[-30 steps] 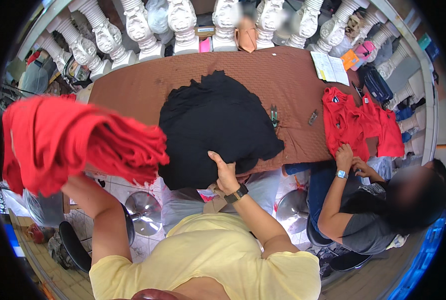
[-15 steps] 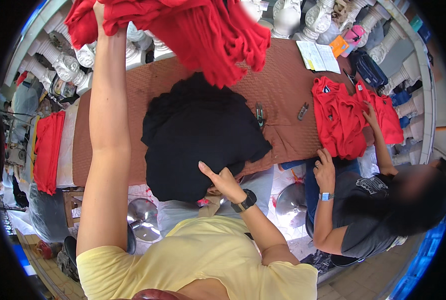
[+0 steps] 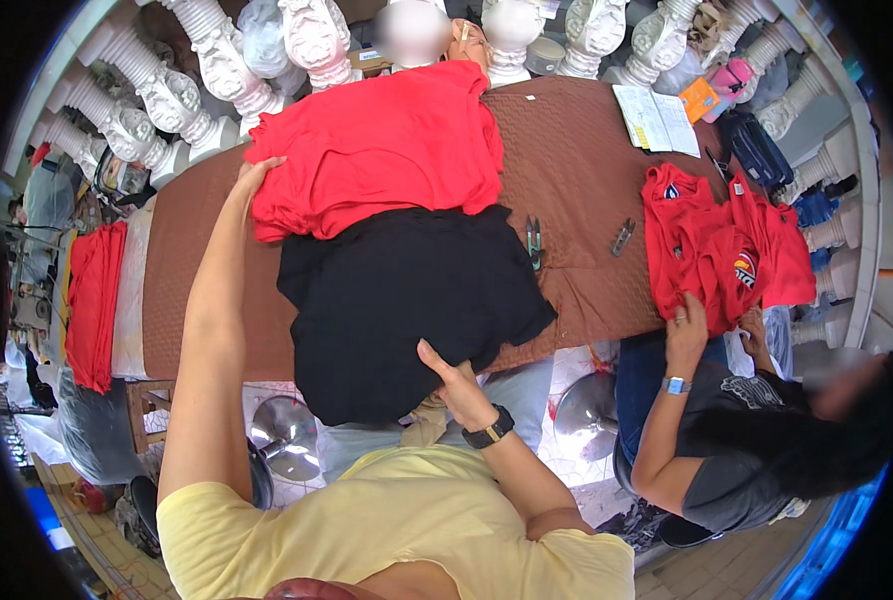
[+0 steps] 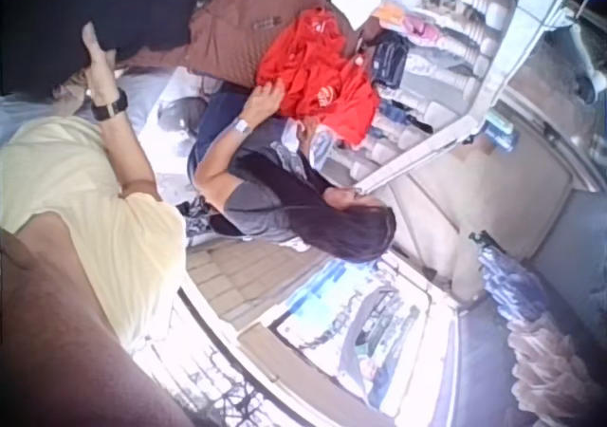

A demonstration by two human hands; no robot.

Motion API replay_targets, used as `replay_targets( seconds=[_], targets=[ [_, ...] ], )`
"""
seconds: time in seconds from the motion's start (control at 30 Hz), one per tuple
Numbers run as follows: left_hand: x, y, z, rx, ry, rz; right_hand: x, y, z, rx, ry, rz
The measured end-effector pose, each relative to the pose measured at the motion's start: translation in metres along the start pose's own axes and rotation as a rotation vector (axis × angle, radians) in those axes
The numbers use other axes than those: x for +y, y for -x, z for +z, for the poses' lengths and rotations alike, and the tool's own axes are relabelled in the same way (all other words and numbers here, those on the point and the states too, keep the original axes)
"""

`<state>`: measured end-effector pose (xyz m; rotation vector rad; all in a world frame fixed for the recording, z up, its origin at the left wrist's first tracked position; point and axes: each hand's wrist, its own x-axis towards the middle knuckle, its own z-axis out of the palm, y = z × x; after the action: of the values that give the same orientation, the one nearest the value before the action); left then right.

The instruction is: The person folds several red shirts one at a time, makes notes in a notebook with a pen, and then handles a small stack of black shirts.

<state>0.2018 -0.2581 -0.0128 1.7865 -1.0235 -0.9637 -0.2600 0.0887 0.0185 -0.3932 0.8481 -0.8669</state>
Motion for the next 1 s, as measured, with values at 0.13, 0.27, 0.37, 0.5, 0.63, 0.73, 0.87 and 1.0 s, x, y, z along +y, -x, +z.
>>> replay_targets(
  seconds=[0.13,0.27,0.37,0.5,0.63,0.73,0.87,1.0],
  targets=[
    [0.048,-0.002,0.033,0.186,-0.197,0.681,0.000,-0.002,-0.001,0.149,0.116,-0.024],
    [0.071,0.049,0.047,0.574,-0.652,0.482,-0.016,0.009,0.001,0.099,0.414,-0.075],
    [0.061,0.108,0.032,0.706,-0.724,0.408,-0.019,0.021,-0.016,0.191,0.371,0.023],
    [0.020,0.256,0.006,0.218,-0.445,0.377,-0.017,0.026,-0.028,0.213,0.146,-0.086],
    [-0.030,0.380,0.000,-0.259,-0.123,-0.044,-0.010,0.005,-0.002,0.136,-0.055,-0.180],
    [-0.032,0.424,0.035,-0.146,-0.379,0.281,-0.008,-0.025,0.012,0.110,-0.133,-0.165],
    [-0.031,0.426,0.065,-0.138,0.128,0.143,-0.010,-0.041,0.019,-0.040,-0.190,-0.044],
    [-0.030,0.431,0.076,-0.176,0.507,-0.067,-0.027,-0.021,0.033,0.042,0.067,-0.238]
  ],
)
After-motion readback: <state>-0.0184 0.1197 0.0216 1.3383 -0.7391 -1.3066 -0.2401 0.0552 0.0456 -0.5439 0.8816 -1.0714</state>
